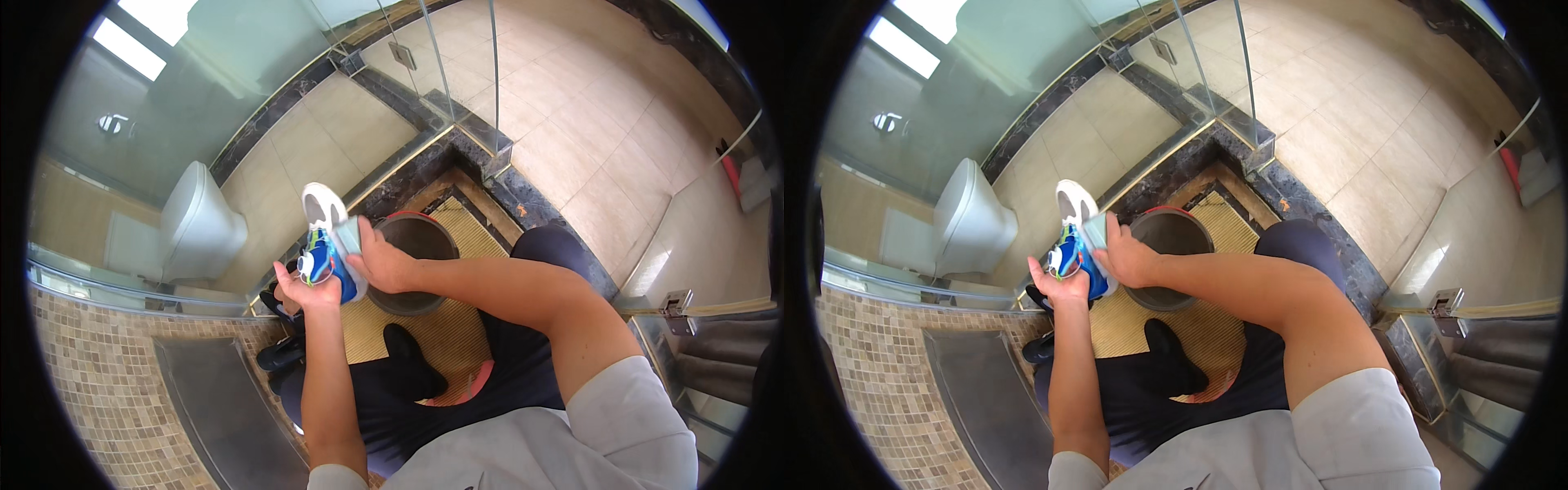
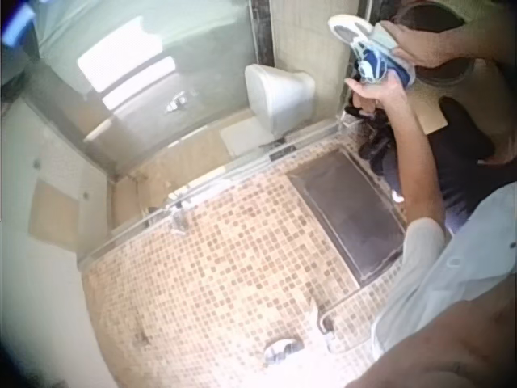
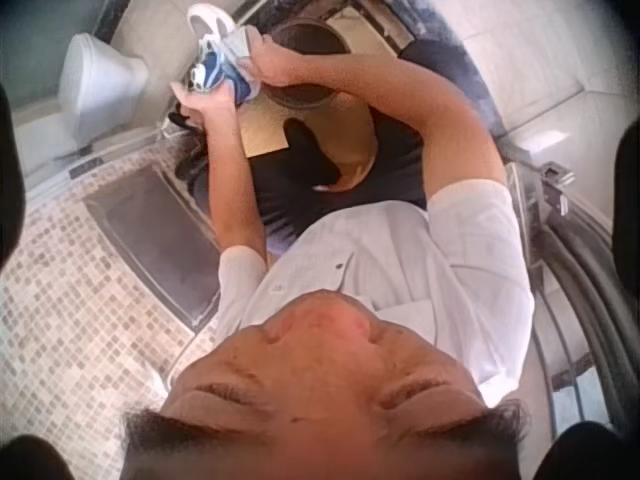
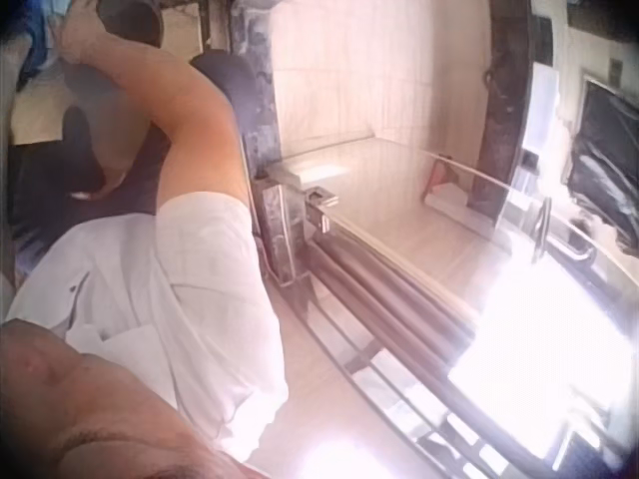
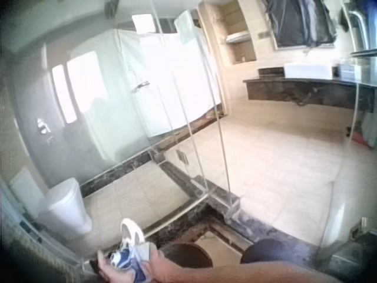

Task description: The person sits on a mat in a bathroom and scrubs a pair of white and blue sneakers with a brush and water from a bucket. They remove the laces from one shoe, scrub the shoe thoroughly, and then place the laces back inside the shoe.

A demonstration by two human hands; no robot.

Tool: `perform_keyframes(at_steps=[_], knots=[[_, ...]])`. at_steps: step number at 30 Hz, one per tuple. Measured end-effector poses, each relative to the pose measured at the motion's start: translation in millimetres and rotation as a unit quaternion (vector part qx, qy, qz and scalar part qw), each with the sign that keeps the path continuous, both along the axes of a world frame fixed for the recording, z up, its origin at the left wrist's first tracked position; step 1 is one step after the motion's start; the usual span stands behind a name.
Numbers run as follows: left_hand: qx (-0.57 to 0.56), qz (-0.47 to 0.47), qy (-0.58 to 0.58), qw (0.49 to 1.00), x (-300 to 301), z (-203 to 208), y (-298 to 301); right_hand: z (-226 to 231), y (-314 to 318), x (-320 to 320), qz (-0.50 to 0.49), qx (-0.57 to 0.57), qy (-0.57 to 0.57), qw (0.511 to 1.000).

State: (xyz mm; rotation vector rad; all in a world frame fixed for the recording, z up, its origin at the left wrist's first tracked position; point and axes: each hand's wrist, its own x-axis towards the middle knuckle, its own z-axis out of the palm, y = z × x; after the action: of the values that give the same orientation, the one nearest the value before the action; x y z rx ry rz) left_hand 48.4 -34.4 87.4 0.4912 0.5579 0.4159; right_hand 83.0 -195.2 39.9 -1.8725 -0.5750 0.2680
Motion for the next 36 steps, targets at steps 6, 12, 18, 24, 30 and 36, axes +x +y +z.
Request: perform_keyframes(at_steps=[6, 12, 18, 24, 30, 36], knots=[[0.011, 0.011, 0.01, 1.0, 1, -12, 24, 3, -32, 11, 0.228, -0.339, -0.086, 0.908], [0.028, -0.052, 0.053, 0.997, 10, -60, -5, 36, -56, 72, -0.005, -0.37, -0.146, 0.917], [-0.063, -0.101, 0.061, 0.991, 13, -162, -32, 87, -78, 73, -0.053, -0.318, -0.134, 0.937], [-0.035, -0.155, 0.145, 0.977, 11, -220, -65, 103, -80, 61, -0.045, -0.314, -0.163, 0.934], [0.019, -0.144, 0.19, 0.971, 14, -247, -73, 107, -76, 75, -0.033, -0.31, -0.133, 0.941], [0.034, -0.131, 0.238, 0.962, 23, -279, -62, 101, -69, 84, -0.026, -0.311, -0.133, 0.941]])
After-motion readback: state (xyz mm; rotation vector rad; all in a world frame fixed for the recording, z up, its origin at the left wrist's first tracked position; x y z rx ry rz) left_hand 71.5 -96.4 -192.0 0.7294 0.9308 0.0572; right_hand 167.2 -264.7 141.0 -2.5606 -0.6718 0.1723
